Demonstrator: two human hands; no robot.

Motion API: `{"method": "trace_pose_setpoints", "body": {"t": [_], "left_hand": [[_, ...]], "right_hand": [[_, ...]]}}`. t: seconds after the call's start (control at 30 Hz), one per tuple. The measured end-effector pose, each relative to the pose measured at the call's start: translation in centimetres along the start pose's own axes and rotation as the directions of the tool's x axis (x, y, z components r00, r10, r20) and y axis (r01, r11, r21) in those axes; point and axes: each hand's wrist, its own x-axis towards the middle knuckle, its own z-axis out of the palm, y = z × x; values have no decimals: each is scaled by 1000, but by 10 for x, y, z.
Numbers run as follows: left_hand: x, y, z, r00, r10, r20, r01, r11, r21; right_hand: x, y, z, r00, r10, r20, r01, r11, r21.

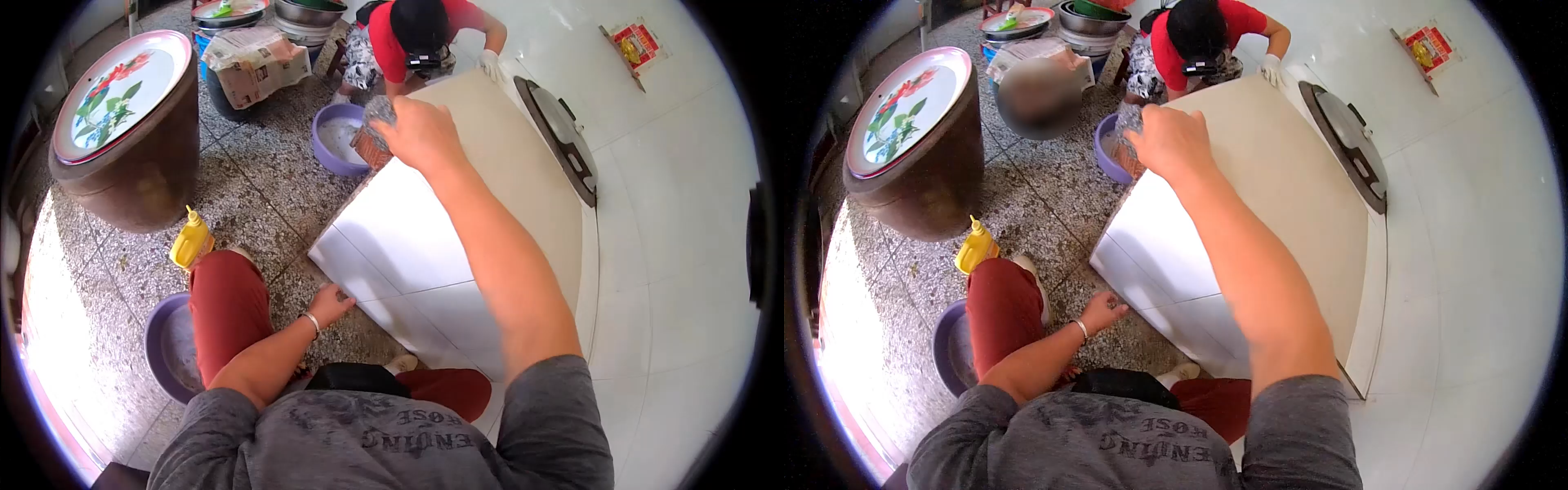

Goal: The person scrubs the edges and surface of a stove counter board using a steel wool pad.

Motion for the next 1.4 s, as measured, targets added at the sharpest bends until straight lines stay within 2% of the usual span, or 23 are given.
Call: {"method": "trace_pose_setpoints", "body": {"t": [0.13,0.17,0.23,0.33,0.4,0.53,0.63,0.73,0.8,0.93,1.0,1.13,1.17,1.23,1.3,1.4], "left_hand": [[3,-9,1,998,38,-52,-37,999,10],[1,-5,-2,999,17,-39,-19,999,-34],[-1,-4,0,1000,-8,-23,6,995,-96],[4,-11,8,999,19,-30,-20,998,-55],[8,-18,15,999,-42,35,45,995,-89],[3,-2,3,994,-74,76,81,992,-101],[5,1,9,999,-36,-18,35,996,-87],[5,10,8,999,-4,-34,1,997,-76],[6,10,4,1000,4,-2,-4,998,-68],[13,-6,7,1000,-8,-25,5,993,-122],[9,-4,2,998,8,-59,-11,999,-47],[11,-7,4,999,-33,-38,30,996,-90],[13,-12,8,998,5,-66,-9,998,-66],[12,-6,4,996,37,-87,-41,998,-47],[8,1,0,998,-56,17,56,998,-20],[7,5,0,999,-33,-17,32,999,-14]], "right_hand": [[-10,-3,-1,1000,18,-6,-18,999,-27],[-20,4,0,1000,27,-17,-27,999,-23],[-59,27,-2,997,10,-81,-9,1000,11],[-124,50,-23,998,47,-48,-48,999,-16],[-138,52,-26,998,60,-33,-61,998,-18],[-108,44,-18,998,-16,-68,13,999,-52],[-53,25,0,991,-69,-117,65,997,-41],[0,-1,12,995,-37,-91,30,997,-73],[17,-13,12,998,42,-45,-46,994,-95],[-8,-6,-2,996,92,5,-92,994,-55],[-47,12,-10,994,107,-1,-107,994,-31],[-123,51,-22,991,133,16,-133,991,10],[-133,55,-25,990,140,6,-140,990,13],[-127,54,-24,989,146,5,-146,989,16],[-102,51,-18,998,69,-6,-68,989,134],[-44,24,-7,996,82,35,-85,992,96]]}}
